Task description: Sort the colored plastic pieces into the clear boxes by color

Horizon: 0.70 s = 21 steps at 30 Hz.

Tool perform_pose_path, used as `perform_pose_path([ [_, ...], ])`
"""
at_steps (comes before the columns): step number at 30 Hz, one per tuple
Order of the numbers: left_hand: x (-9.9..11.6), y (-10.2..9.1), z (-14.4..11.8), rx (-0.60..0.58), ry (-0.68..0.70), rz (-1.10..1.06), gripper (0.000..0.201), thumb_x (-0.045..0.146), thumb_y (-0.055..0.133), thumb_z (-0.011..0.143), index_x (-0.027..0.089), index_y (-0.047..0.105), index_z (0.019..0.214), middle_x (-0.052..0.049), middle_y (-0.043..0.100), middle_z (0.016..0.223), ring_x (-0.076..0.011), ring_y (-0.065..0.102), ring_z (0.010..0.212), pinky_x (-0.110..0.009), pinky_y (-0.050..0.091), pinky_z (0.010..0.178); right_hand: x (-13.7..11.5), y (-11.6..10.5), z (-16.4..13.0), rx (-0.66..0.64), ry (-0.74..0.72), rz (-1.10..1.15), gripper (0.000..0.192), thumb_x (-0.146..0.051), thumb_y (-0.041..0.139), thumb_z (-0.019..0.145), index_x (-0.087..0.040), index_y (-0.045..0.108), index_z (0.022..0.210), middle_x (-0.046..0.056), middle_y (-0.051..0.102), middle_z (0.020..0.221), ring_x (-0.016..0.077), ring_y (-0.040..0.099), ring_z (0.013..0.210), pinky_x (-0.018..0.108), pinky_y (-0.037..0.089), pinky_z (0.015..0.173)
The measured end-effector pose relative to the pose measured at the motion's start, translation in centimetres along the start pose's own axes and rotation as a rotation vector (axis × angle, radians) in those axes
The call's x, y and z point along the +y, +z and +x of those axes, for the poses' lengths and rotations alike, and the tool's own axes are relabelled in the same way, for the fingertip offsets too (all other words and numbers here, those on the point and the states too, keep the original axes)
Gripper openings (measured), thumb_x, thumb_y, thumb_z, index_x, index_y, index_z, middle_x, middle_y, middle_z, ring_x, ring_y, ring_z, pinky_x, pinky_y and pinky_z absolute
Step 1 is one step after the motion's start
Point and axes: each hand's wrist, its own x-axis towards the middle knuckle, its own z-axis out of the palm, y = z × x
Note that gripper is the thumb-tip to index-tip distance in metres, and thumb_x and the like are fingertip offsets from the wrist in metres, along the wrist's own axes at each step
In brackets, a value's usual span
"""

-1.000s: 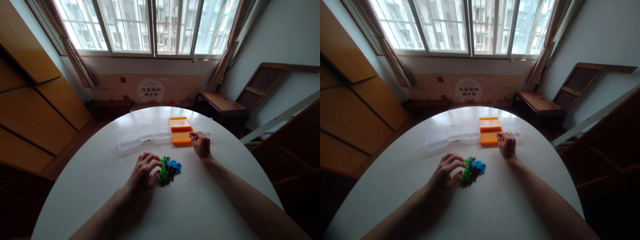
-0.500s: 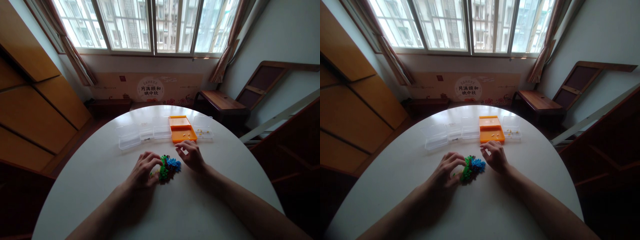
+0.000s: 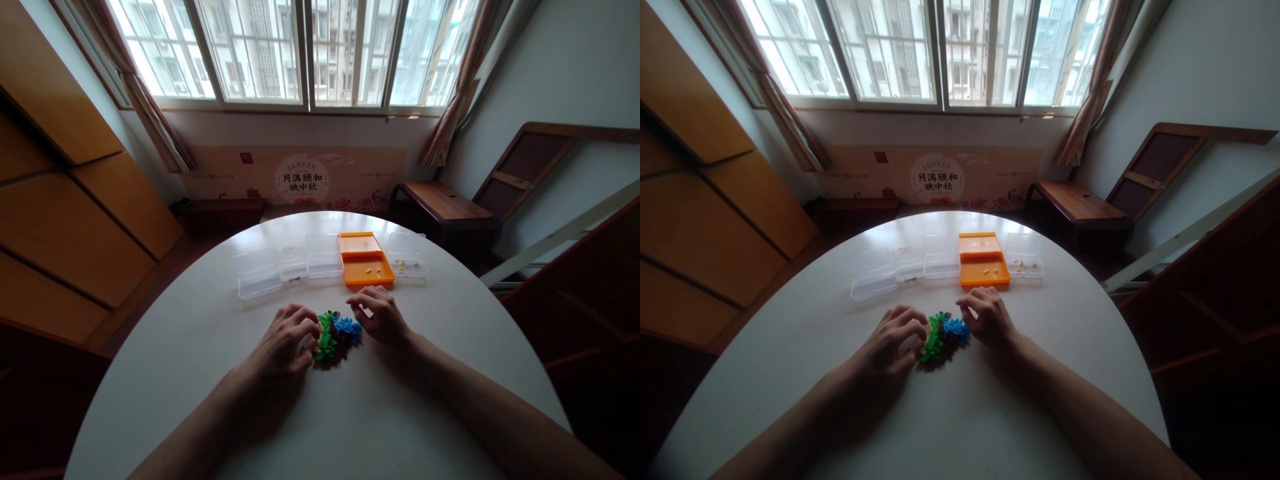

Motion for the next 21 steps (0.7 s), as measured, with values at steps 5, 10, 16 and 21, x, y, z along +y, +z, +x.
perform_pose_path([
  [5,-0.2,0.2,-0.1,0.011,-0.033,-0.002,0.015,0.013,0.058,0.077,0.023,0.062,0.088,-0.002,0.061,0.103,-0.0208,0.049,0.1,-0.038,0.037,0.091,0.0,0.1,-0.1,0.004,-0.018,0.028,0.015,-0.012,0.054,0.083,-0.019,0.067,0.085,0.003,0.066,0.077,0.0159,0.059,0.073,0.03,0.04,0.072],
  [10,-0.6,0.5,0.0,0.069,-0.025,0.014,0.012,0.018,0.053,0.087,0.023,0.064,0.088,-0.003,0.063,0.1,-0.0193,0.051,0.097,-0.037,0.038,0.09,-0.1,0.1,-0.2,0.006,-0.024,0.036,0.015,-0.011,0.055,0.082,-0.019,0.067,0.085,0.002,0.066,0.077,0.0157,0.058,0.073,0.03,0.04,0.072],
  [16,-1.1,1.1,0.2,0.17,-0.018,-0.028,0.009,0.022,0.059,0.086,0.022,0.067,0.082,-0.003,0.065,0.089,-0.018,0.054,0.09,-0.035,0.04,0.085,-0.5,0.2,-0.1,0.04,-0.062,0.038,0.014,-0.011,0.056,0.083,-0.019,0.067,0.085,0.002,0.067,0.076,0.0151,0.058,0.071,0.029,0.04,0.071],
  [21,-0.7,1.3,0.8,0.288,-0.085,-0.256,0.014,0.029,0.06,0.087,0.02,0.068,0.079,-0.005,0.065,0.084,-0.0171,0.057,0.085,-0.03,0.046,0.078,-2.0,0.2,-0.1,0.054,-0.133,0.079,0.008,-0.022,0.06,0.086,-0.02,0.067,0.088,0.002,0.067,0.077,0.0143,0.057,0.07,0.029,0.039,0.072],
])
